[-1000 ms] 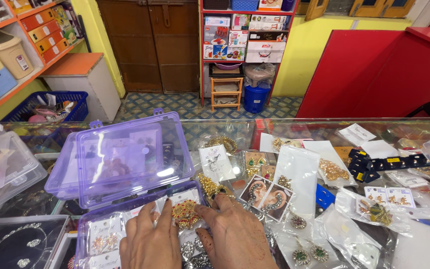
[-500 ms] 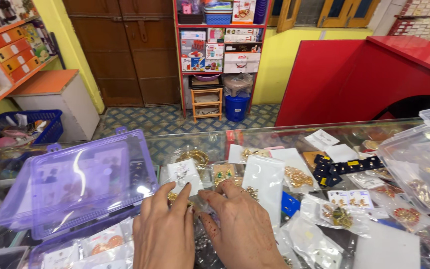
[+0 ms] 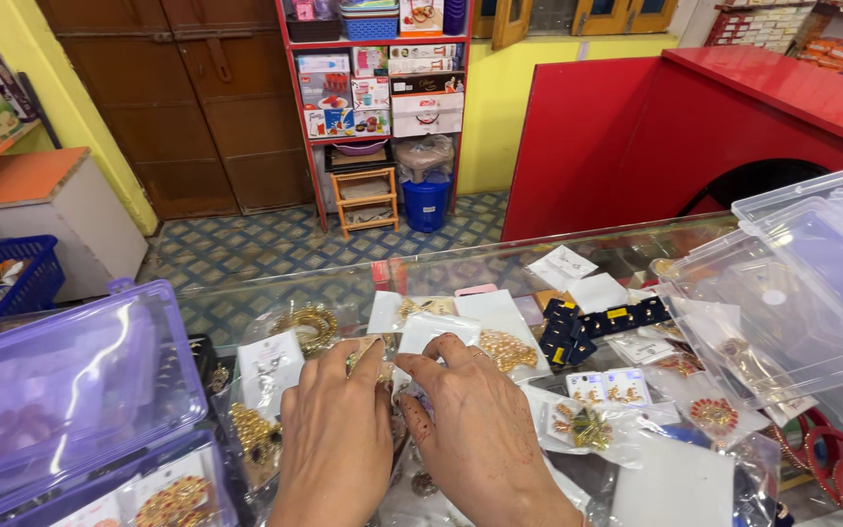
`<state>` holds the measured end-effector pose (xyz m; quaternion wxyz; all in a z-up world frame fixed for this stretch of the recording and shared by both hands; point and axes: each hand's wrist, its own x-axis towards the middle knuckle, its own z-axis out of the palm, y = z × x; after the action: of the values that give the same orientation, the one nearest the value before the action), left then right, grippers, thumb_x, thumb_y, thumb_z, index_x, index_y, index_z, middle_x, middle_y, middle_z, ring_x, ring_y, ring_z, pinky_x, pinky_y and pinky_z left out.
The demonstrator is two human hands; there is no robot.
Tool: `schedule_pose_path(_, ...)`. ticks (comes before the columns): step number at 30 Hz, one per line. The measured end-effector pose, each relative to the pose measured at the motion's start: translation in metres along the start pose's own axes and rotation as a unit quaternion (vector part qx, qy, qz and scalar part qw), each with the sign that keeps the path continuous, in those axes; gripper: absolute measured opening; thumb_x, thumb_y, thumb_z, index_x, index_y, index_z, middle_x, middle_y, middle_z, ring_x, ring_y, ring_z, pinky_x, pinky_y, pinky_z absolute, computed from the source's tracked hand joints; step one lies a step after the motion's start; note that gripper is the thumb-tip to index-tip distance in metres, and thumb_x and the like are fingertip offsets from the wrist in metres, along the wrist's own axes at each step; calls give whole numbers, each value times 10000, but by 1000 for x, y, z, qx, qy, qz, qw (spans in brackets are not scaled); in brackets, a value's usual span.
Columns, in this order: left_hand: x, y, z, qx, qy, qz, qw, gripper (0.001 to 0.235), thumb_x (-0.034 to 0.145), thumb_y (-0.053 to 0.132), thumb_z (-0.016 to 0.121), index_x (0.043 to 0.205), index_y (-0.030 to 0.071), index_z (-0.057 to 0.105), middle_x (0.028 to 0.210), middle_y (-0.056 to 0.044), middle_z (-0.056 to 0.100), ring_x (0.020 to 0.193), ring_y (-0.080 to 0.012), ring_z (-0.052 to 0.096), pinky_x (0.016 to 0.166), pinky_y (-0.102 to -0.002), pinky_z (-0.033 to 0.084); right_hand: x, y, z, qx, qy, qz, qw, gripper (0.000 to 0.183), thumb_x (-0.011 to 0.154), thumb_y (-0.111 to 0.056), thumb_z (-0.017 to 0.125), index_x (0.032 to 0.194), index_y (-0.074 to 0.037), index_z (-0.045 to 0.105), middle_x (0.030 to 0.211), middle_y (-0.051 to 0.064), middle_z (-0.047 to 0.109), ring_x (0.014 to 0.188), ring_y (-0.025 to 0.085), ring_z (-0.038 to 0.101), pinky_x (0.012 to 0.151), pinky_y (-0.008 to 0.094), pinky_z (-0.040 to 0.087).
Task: The person sorts various pairs of earrings and jewelry items, removing them from a pile, wiping them with a cloth, and placing them into specific compartments of a purple plastic storage box.
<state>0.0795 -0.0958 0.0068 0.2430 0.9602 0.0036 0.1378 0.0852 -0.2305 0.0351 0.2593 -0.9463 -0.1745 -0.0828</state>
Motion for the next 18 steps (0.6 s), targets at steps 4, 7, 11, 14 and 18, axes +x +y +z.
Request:
schedule_pose_path(4,13,8,24,19,-5,12,1000,556,843,130,656,1393,79,592,1385,-143,578,1237,-329,509,964,-502,386,2,24,-2,14,1,5,1000,397,853,-152,695,1246,-100,722,1216,124,646,1064,343,632,890,464,496)
schedule_pose_path(7,19,13,40,44,-34,1,998,571,865,168,664,1414,50,561,1375,-170,585,1275,-336,500,987,-500,367,4,40,-1,13,33,-38,999,346,862,-122,685,1198,-48,724,1215,194,639,1102,384,619,923,469,482)
schedule_pose_path(11,26,19,54,81,-81,-31,993,632,866,211,685,1458,64,519,1390,-172,577,1271,-318,485,1018,-496,348,4,56,-3,11,-4,-20,1000,390,878,-87,652,1262,-50,710,1317,245,611,1144,407,599,963,474,460)
schedule_pose_path(14,28,20,61,98,-80,-28,992,672,856,258,715,1465,65,506,1398,-194,562,1278,-338,465,1033,-501,321,4,65,-2,7,-28,-10,1000,412,874,-72,647,1283,-56,699,1343,263,590,1164,408,589,985,470,457)
schedule_pose_path(18,29,22,68,84,-112,-56,989,727,847,275,750,1498,101,477,1416,-148,553,1318,-306,440,1071,-486,295,3,73,-1,9,-5,-41,999,421,855,-39,646,1273,-32,696,1401,289,551,1199,443,577,984,474,455)
